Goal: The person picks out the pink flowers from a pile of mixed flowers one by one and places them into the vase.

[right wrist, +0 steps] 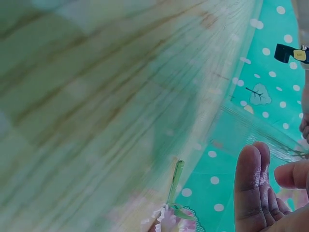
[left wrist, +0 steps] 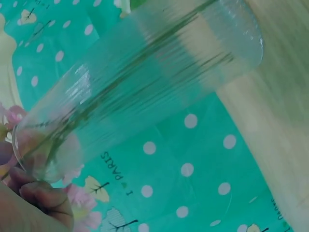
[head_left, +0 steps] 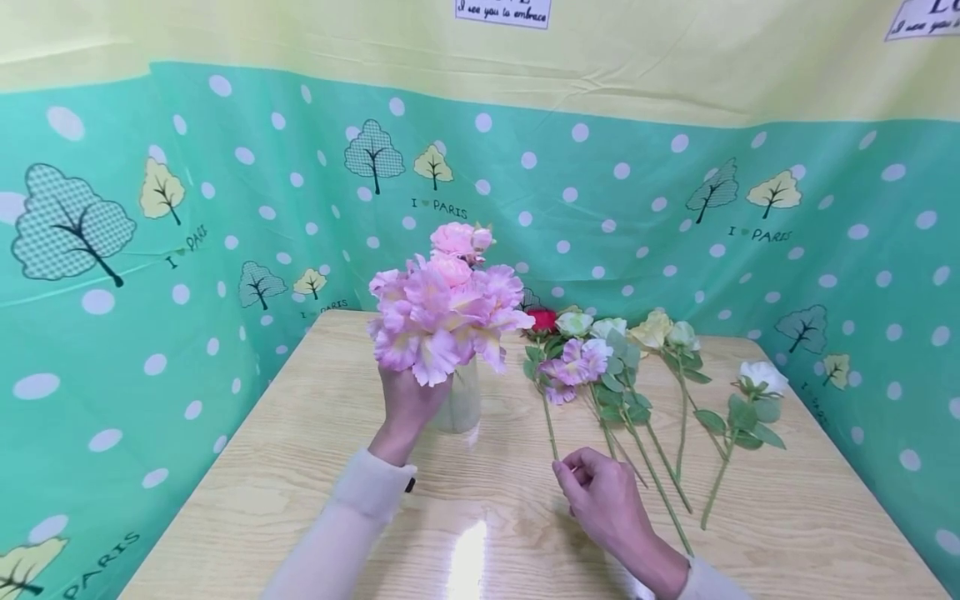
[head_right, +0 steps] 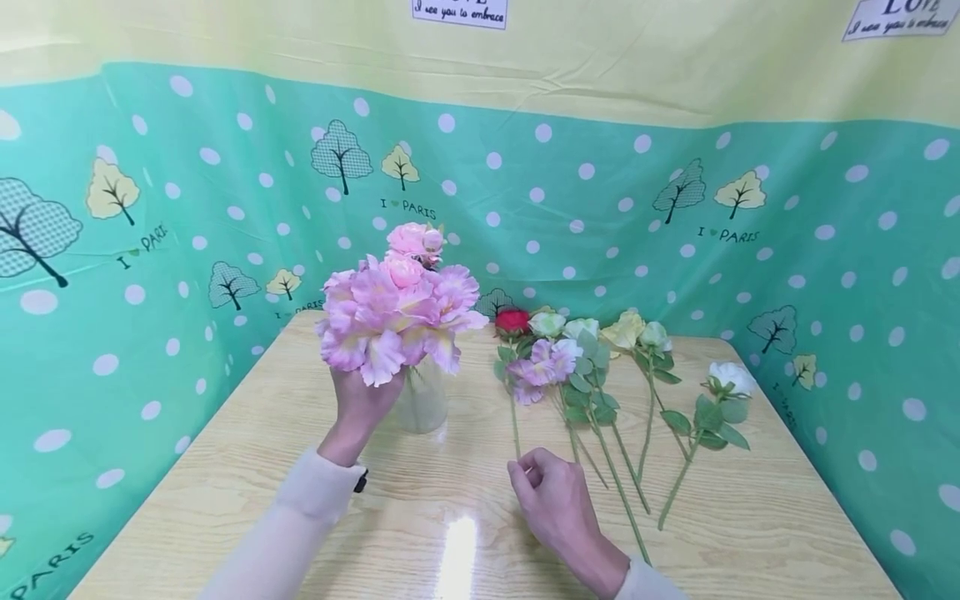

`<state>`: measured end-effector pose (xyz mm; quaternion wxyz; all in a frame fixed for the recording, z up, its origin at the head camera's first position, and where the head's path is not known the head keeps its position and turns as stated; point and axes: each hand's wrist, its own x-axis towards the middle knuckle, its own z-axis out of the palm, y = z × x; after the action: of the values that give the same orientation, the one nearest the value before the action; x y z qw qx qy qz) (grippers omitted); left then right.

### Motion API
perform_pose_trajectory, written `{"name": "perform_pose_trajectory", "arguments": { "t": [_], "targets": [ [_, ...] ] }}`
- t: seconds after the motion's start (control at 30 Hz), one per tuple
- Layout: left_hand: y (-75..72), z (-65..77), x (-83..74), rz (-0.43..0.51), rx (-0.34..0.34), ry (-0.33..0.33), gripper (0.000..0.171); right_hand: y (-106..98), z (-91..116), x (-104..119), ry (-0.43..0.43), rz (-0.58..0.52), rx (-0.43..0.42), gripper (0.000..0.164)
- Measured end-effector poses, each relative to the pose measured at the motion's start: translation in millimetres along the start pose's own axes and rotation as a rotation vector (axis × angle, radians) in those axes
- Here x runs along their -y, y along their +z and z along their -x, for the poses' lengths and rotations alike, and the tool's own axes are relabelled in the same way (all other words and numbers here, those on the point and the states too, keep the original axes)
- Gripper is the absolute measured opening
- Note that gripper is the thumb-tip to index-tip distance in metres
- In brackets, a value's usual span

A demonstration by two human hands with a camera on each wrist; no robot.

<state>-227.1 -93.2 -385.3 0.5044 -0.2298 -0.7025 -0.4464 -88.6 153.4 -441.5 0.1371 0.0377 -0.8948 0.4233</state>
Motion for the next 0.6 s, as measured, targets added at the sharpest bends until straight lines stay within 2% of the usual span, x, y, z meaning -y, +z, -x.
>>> {"name": "perform_pose_trajectory", "arguments": {
  "t": [0.17,0.23,0.43,0.6],
  "targets": [
    [0.3,8.0,-4.9,0.009,-0.031,-0.146,0.032,-0.4,0.1,-0.5,0.007,-0.006,0.007,0.011],
    [-0.1,11.3,-6.7,-0.007,-0.055,-0.181,0.028,-0.5,0.2,-1.1,0.012,-0.007,0.007,0.011],
    [-1.6,21.3,-6.5,-0.099,-0.159,-0.179,0.009,-0.9,-0.1,-2.3,0.012,-0.012,0.003,0.011],
    [-3.9,30.5,-6.7,-0.108,-0.144,-0.165,0.006,-2.0,-0.8,-2.8,0.022,-0.015,0.001,0.011]
  ]
}}
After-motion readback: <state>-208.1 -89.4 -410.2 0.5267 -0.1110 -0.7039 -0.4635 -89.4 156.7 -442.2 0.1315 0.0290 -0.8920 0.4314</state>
